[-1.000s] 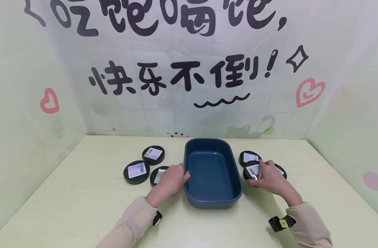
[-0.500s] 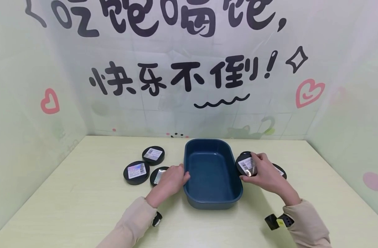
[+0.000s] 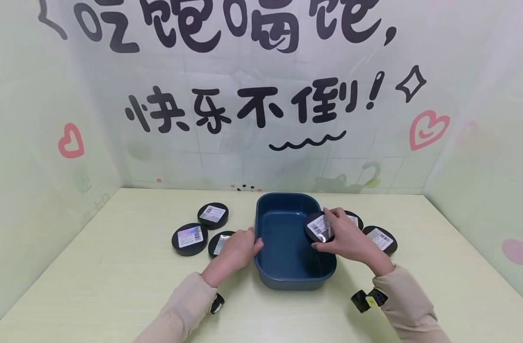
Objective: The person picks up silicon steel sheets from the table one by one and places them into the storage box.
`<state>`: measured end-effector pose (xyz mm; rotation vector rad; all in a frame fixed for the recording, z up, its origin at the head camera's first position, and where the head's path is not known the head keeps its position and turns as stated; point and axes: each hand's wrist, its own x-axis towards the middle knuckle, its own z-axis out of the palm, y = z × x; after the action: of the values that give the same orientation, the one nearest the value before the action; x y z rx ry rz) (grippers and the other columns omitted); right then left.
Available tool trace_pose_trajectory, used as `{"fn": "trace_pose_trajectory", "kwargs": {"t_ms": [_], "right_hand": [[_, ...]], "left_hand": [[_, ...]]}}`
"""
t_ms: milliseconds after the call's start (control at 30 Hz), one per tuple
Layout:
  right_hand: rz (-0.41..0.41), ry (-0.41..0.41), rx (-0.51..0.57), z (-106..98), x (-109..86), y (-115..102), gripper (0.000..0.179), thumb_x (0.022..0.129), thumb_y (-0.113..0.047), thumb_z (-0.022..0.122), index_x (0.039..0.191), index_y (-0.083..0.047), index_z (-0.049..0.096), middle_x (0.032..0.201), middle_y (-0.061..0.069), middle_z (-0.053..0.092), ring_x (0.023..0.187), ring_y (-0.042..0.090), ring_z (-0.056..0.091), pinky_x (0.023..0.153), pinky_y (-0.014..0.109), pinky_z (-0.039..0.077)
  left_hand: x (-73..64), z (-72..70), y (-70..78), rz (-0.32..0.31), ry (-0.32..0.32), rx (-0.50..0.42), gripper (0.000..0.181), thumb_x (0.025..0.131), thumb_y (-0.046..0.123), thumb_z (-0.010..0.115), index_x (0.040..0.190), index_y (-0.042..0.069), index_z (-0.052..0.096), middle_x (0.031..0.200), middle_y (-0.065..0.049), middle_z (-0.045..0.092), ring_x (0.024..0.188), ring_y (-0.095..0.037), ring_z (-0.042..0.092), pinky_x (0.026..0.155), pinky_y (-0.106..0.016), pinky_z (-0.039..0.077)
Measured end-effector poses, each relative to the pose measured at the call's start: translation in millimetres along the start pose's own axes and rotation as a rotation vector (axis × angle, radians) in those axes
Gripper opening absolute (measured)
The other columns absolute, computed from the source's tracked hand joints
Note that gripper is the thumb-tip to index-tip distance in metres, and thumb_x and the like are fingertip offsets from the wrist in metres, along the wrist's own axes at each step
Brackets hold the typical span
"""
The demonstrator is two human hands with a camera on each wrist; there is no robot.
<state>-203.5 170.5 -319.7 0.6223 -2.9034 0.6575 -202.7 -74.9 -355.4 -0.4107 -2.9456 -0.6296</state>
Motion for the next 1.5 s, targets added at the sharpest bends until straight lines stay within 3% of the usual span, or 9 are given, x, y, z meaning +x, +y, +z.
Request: {"fn": "trace_pose_trajectory", "kwargs": {"t_ms": [200,400,567,1267,1500], "right_hand": [[-0.012,-0.056,-0.017,-1,13.6,-5,0.086,0.07,-0.034,0.072,0.13,0.013,0.032,0.12,0.028,0.039,0.091,0.028,0.049,0.075,0.04,0.045],[-0.039,-0.083,-0.049,-4,25.7,-13,0.085,0.07,-0.035,0.072,0.129,0.012,0.033,0.122,0.029,0.041,0.1,0.032,0.045,0.08,0.042,0.043],[-0.051,-0.095,-0.066,-4,36.7,-20,0.085,0.07,-0.036,0.072,0.129,0.011,0.034,0.119,0.027,0.044,0.096,0.029,0.046,0.079,0.039,0.044],[0.015,-0.214,-0.111,8,74.9,-34,0.085,0.07,-0.04,0.072,0.13,0.007,0.035,0.121,0.023,0.045,0.097,0.028,0.046,0.084,0.039,0.042],[0.007,-0.248,-0.126,17,84.6,-36,0.081,0.071,-0.037,0.071,0.127,0.01,0.038,0.114,0.022,0.049,0.096,0.027,0.046,0.084,0.038,0.04]], "left_hand": [[0.9,3.3,-2.1,0.033,0.021,0.0,0.02,0.084,0.017,0.051,0.071,0.001,0.05,0.058,-0.01,0.047,0.05,-0.02,0.045,0.045,-0.033,0.037],[1.5,4.4,-2.1,0.03,0.011,-0.003,0.02,0.084,0.017,0.05,0.072,0.001,0.05,0.059,-0.01,0.046,0.051,-0.02,0.044,0.046,-0.032,0.037],[1.9,4.8,-1.7,0.026,0.0,-0.014,0.02,0.084,0.017,0.05,0.072,0.001,0.05,0.058,-0.008,0.044,0.051,-0.02,0.043,0.046,-0.03,0.035],[3.2,-0.2,-0.1,-0.018,-0.065,-0.006,0.021,0.085,0.017,0.049,0.072,0.001,0.051,0.058,-0.008,0.045,0.051,-0.02,0.044,0.045,-0.029,0.035],[4.8,-1.8,0.9,-0.028,-0.077,-0.004,0.02,0.084,0.016,0.049,0.07,0.001,0.051,0.058,-0.008,0.045,0.051,-0.02,0.044,0.046,-0.029,0.035]]}}
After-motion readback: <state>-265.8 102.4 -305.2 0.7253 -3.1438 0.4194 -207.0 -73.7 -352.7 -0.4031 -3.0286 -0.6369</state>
